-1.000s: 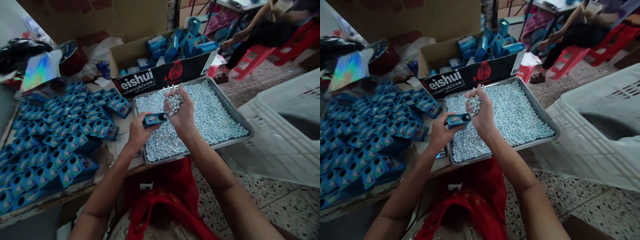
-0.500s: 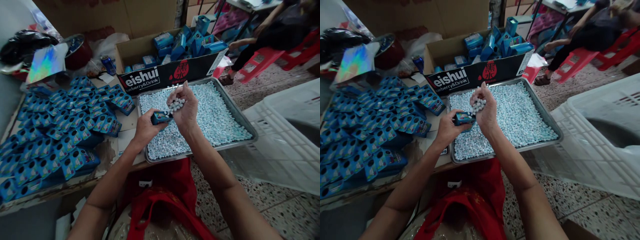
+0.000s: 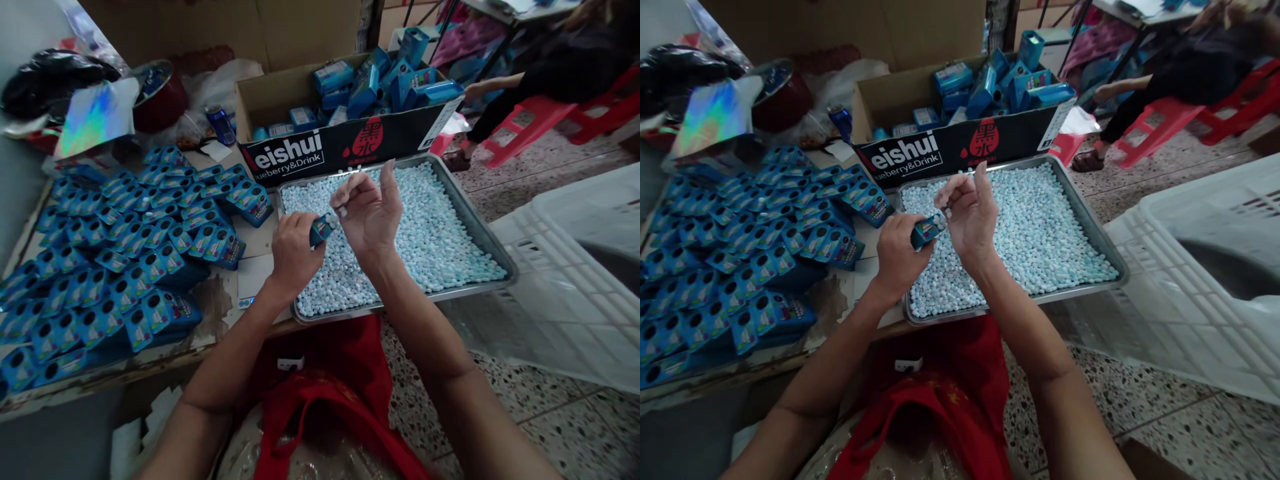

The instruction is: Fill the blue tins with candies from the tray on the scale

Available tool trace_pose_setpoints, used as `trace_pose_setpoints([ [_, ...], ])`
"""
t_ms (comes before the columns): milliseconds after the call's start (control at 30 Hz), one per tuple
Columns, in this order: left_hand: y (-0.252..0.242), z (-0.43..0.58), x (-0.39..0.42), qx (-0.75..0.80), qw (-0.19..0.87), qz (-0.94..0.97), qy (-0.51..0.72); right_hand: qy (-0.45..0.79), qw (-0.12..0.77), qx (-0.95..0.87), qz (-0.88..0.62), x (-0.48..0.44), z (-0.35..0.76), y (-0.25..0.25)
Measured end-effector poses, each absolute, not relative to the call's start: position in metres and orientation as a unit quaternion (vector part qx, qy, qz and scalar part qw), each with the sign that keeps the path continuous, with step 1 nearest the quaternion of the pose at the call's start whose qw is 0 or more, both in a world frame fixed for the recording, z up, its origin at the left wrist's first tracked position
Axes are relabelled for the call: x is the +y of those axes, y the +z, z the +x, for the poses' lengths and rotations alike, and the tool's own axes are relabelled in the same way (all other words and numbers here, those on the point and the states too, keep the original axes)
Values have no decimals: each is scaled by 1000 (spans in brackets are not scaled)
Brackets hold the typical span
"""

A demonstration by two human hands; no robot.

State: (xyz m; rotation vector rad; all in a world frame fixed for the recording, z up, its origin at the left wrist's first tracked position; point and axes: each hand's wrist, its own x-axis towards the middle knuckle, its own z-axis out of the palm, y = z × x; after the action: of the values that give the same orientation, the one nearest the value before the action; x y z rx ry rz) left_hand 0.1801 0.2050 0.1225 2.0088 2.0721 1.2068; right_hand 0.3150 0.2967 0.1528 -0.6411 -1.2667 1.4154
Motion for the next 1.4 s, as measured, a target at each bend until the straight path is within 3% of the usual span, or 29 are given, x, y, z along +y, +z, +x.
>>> trace_pose_setpoints([
  [100, 117, 174, 207, 641, 68, 615, 454, 588, 540, -542, -264, 302, 327, 147],
  [200, 112, 163, 211, 619, 251, 525, 527, 565, 526, -558, -304, 314, 350, 126],
  [300, 110, 155, 210, 557, 415, 470, 546, 484, 445, -636, -403, 321, 377, 98],
  [367, 113, 152, 207, 524, 467, 460, 543, 370, 349, -740, -440, 318, 392, 83],
  [533, 126, 142, 188, 554, 460, 482, 499, 104, 101, -918, -370, 293, 395, 78],
  [700, 137, 106, 142, 592, 413, 472, 506, 53, 11, -939, -339, 282, 372, 79],
  [833, 128, 77, 102, 653, 359, 418, 520, 185, 49, -909, -371, 292, 366, 79],
  [1033, 85, 68, 94, 649, 359, 372, 558, 538, 292, -612, -501, 308, 359, 100],
  [1167, 81, 68, 82, 646, 341, 386, 563, 605, 297, -548, -496, 307, 364, 115],
  [1300, 107, 55, 63, 684, 135, 445, 562, 612, 307, -541, -489, 293, 377, 115],
  [1400, 122, 38, 72, 730, 3, 523, 440, 608, 301, -545, -492, 280, 379, 116],
])
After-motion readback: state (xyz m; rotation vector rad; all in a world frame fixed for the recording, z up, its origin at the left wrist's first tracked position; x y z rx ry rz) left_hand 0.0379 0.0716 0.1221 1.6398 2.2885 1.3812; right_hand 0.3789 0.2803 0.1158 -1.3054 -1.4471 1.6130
